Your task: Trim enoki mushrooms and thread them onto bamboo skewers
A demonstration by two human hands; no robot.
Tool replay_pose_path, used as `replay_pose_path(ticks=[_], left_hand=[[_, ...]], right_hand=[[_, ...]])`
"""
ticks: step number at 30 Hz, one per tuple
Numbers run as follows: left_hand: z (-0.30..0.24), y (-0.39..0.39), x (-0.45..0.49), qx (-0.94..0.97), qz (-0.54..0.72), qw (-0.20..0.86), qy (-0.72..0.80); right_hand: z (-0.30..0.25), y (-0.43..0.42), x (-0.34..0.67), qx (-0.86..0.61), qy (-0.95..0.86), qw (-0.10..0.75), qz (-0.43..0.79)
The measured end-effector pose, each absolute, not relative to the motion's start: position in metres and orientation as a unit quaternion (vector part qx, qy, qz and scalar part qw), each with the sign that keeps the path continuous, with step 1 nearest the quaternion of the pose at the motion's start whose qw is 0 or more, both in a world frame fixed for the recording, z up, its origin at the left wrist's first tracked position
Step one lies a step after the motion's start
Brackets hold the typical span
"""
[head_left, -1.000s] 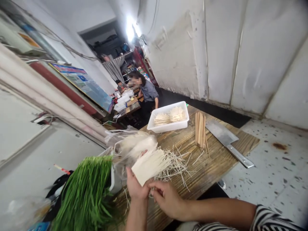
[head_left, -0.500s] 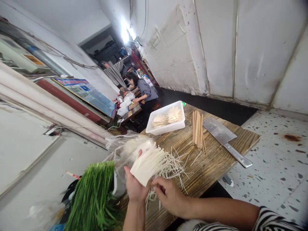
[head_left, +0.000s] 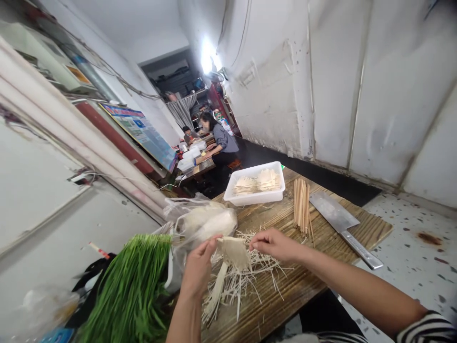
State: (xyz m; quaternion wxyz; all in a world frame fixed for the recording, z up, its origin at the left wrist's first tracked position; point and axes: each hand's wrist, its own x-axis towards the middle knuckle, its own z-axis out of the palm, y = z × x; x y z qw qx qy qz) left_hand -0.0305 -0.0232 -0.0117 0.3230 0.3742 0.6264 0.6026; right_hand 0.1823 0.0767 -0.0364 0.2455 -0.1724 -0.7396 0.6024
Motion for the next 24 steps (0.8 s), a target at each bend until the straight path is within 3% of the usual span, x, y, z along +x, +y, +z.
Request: replay_pose_path(ticks=[5,24], left_hand=[[-0.006,-0.027,-0.036,0.383,0.578,0.361,0.624],[-0.011,-0.062,-0.050,0.342,0.683,0.320,0.560]], right_hand=[[-0.027,0.077,0.178,-0.163,-0.750,0.211,0.605],[0.011,0.070,0.166,-0.135,-0.761,0.091,0.628]])
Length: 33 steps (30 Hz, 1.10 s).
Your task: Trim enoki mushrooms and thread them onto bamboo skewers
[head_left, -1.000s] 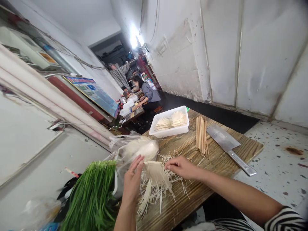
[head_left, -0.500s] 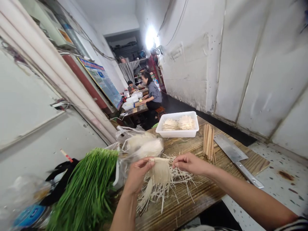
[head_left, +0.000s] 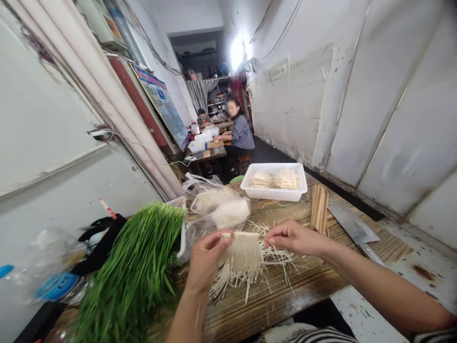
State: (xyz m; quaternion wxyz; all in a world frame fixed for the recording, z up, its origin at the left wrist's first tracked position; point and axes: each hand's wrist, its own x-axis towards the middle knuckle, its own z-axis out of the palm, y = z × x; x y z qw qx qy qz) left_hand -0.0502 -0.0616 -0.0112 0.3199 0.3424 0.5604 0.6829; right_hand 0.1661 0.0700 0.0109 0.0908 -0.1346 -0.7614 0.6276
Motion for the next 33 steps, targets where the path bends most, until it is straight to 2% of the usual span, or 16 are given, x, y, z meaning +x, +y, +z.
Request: replay_pose_path(ticks=[9,11,16,24,27,31,33], left_hand=[[-0.008,-0.074,-0.069,0.277,0.704,0.313,0.574],[-0.010,-0.077,-0.078,0.297,0.652,0.295,0.633],[-0.042,-0.064,-0.083,0.477,0.388,0.266,0.742],[-0.082,-0.041,-0.094,0.536,0.310,0.242,0.747],[-0.084,-0.040,-0.103,0.540,0.282,0.237,0.757],[-0.092,-0.035,-0.104,0.556,0.226,0.213,0.771],[-0.096,-0.033,-0.102,0.557,0.206,0.188,0.782]], right_hand=[[0.015,0.078,0.183,-0.169,-0.736,0.084,0.650],[0.018,0.082,0.191,-0.194,-0.724,0.093,0.655],[0.016,0.088,0.204,-0.227,-0.705,0.133,0.658],[0.004,0.095,0.213,-0.317,-0.672,0.227,0.630],[0.001,0.100,0.220,-0.344,-0.697,0.267,0.569],[-0.017,0.102,0.221,-0.386,-0.768,0.324,0.395],[-0.033,0.097,0.219,-0.399,-0.780,0.338,0.345]])
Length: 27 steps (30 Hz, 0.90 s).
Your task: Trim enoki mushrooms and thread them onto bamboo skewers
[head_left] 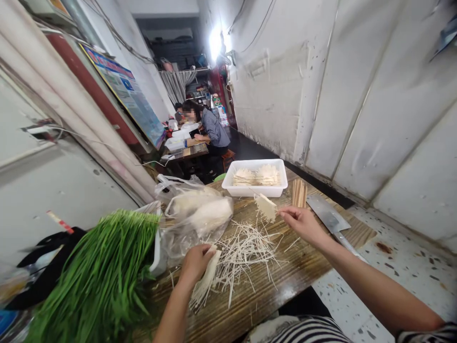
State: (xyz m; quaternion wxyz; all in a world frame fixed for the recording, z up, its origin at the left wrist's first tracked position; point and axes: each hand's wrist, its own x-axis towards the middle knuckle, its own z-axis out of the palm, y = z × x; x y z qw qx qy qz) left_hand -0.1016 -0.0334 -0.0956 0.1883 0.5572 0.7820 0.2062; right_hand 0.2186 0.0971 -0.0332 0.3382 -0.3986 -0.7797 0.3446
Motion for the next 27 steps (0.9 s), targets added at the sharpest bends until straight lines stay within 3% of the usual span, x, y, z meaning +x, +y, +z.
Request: replay_pose_path(ticks=[7,12,18,27], left_hand=[[-0.099,-0.041,-0.076,0.533,0.206,0.020,0.820],[-0.119,-0.057,-0.020,0.738,0.172,-0.077,0.647],[-0.140,-0.063,0.006,0.815,0.071,-0.054,0.572],[-0.143,-0.060,0.002,0.823,0.055,-0.011,0.565]], right_hand=[[-0.112,0.038,0.201,-0.357,-0.869,0.276,0.203],[-0.139,0.012,0.195,-0.343,-0.909,0.198,0.129],[-0.142,0.011,0.198,-0.346,-0.922,0.151,0.082],[-0.136,0.020,0.205,-0.270,-0.955,0.087,0.091]])
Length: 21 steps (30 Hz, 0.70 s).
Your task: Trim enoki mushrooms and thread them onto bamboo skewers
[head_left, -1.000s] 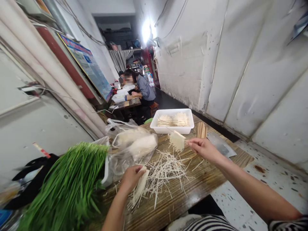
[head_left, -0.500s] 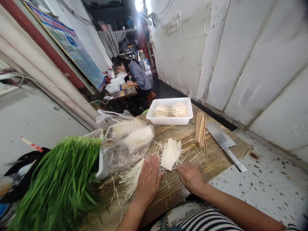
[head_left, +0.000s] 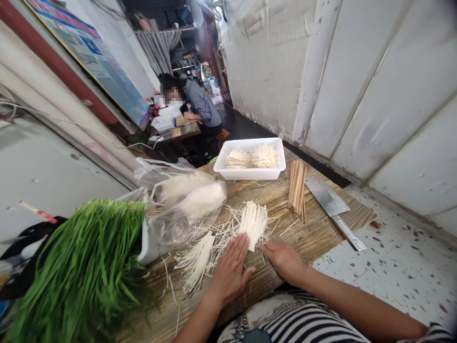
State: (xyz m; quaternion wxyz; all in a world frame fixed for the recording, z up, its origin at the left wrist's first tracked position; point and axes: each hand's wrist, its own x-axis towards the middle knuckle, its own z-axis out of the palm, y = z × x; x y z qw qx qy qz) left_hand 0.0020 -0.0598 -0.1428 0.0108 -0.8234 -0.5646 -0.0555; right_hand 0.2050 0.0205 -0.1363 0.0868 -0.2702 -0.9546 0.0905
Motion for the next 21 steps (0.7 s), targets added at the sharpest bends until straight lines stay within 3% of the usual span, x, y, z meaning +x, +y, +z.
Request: replay_pose_path(ticks=[21], left_hand=[[-0.1409,-0.0598,0.0026,-0.840,-0.050,0.027,-0.539]], right_hand=[[-0.1409,0.0257,0.2065,-0.229,-0.968,0.050,0.091]])
